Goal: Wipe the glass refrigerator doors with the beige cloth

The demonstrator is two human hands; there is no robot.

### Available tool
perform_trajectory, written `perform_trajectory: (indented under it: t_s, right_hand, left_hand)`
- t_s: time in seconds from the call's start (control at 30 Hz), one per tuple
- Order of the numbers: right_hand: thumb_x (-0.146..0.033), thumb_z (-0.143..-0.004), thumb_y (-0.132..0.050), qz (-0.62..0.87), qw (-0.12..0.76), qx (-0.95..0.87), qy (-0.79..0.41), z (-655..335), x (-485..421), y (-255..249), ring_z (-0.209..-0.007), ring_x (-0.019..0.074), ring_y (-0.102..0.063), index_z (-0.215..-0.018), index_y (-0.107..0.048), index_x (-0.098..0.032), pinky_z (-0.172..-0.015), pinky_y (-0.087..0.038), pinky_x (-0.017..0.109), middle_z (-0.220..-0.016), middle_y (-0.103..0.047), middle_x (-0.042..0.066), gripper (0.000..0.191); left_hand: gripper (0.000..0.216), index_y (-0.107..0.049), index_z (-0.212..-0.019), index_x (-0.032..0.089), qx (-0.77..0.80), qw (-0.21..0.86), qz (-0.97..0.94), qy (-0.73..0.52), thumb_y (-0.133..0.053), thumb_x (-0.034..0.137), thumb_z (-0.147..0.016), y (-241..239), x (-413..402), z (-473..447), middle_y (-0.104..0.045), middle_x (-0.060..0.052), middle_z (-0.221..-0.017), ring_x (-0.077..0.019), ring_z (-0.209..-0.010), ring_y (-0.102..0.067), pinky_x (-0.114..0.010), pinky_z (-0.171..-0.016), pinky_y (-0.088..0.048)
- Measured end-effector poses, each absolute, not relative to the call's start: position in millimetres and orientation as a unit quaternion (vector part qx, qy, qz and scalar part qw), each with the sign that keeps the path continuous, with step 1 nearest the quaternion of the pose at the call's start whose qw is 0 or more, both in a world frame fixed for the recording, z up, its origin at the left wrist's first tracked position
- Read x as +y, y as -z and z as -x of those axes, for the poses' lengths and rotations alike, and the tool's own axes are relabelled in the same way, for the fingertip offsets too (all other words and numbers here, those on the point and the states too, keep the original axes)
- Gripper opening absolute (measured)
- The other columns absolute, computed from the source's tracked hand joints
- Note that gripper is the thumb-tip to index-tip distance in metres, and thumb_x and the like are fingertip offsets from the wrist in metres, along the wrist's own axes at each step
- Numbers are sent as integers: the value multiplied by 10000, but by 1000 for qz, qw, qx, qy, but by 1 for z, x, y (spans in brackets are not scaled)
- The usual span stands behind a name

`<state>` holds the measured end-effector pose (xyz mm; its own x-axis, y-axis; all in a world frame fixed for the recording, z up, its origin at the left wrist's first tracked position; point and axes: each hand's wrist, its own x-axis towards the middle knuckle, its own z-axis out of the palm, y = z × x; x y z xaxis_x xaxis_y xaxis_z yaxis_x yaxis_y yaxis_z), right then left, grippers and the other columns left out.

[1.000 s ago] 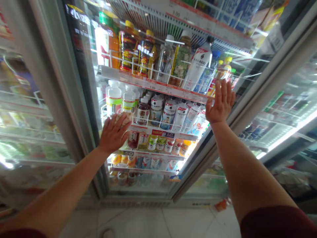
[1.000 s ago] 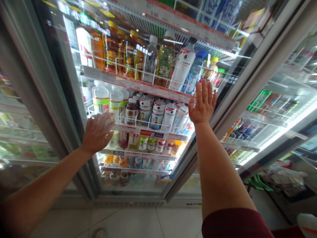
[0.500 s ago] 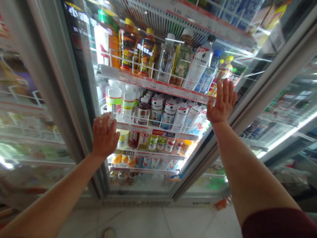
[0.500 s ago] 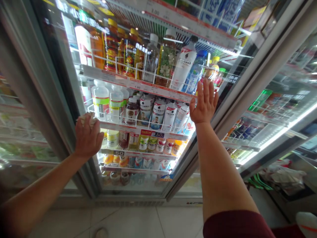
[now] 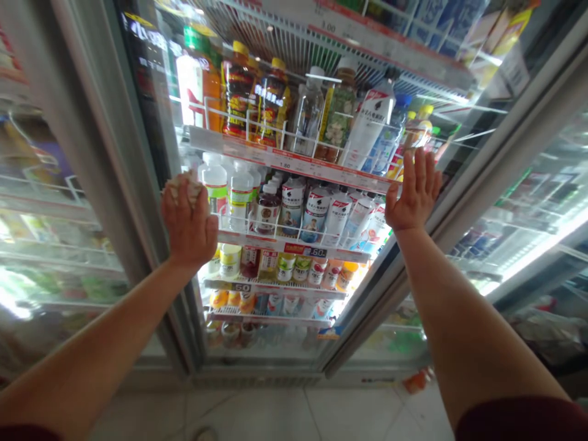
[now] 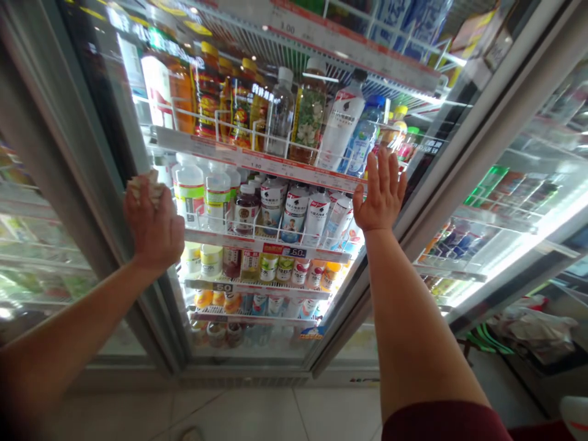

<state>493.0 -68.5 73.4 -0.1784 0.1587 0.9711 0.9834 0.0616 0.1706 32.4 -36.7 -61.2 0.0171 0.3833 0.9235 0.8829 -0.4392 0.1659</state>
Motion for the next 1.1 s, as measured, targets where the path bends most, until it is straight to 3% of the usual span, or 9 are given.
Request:
perform_trajectory:
  t_s: [0.27, 0.43, 0.57, 0.73, 0.83, 1.0, 1.1]
  right_hand:
    - [-502, -1006, -269, 482, 421, -590, 491, -492, -68, -73, -1587, 318, -298, -1631, -367, -241, -1265, -233, 612, -1671, -415, 99, 684]
    - [-478, -1008, -270, 495, 406, -591, 490, -490, -72, -75, -1598, 310, -273, -1632, -355, -214, -1264, -234, 612, -1669, -407, 114, 683]
    - [-505, -1018, -236, 499, 409, -591, 484, -491, -72, -75, -1594, 318, -277, -1631, -359, -199, -1264, -225, 621, -1673, -404, 116, 695]
    - [-550, -1018, -221, 480, 430, -591, 485, -494, -66, -74, -1584, 320, -295, -1636, -363, -260, -1274, -213, 593, -1682, -402, 83, 697]
    - [-534, -1021, -219, 480, 426, -592, 488, -493, -67, -74, -1586, 322, -293, -1636, -361, -251, -1267, -227, 613, -1676, -410, 90, 691]
    - [-489, -1029, -244, 495, 406, -594, 488, -492, -72, -76, -1597, 318, -271, -1634, -346, -184, -1267, -225, 620, -1676, -394, 125, 685]
    - [-492, -1036, -238, 492, 403, -599, 487, -492, -72, -76, -1601, 315, -257, -1638, -339, -189, -1272, -207, 618, -1686, -376, 129, 682]
  left_hand:
    - [666, -298, -1651, 100, -443, 252, 634, 582, -320, 425, -1070, -32, -30, -48, -137, -130, -1747, -341, -1612, -38, -619, -1296, -16]
    - [663, -287, -1659, 213, -434, 263, 677, 534, -383, 465, -1053, -38, -19, -52, -30, 44, -1765, -263, -1614, 51, -547, -1311, 74]
    - [683, -169, -1683, 249, -392, 356, 659, 535, -302, 457, -1046, -62, 9, -46, 93, 134, -1741, -196, -1589, 119, -483, -1294, 103]
    - [713, -146, -1685, 236, -382, 392, 655, 521, -391, 374, -1030, -68, 14, -58, 184, 129, -1727, -165, -1569, 211, -447, -1286, 122]
    - [727, -218, -1667, 225, -382, 376, 690, 487, -478, 399, -1011, -78, 5, -60, 109, 95, -1749, -165, -1575, 207, -446, -1286, 155]
    - [621, -169, -1674, 231, -387, 416, 674, 471, -327, 366, -1088, -113, 3, -60, 82, 80, -1745, -108, -1571, 195, -348, -1277, 149]
    - [657, -155, -1684, 242, -333, 426, 686, 487, -378, 370, -1079, -99, -2, -77, 67, 37, -1758, -135, -1577, 214, -384, -1287, 137]
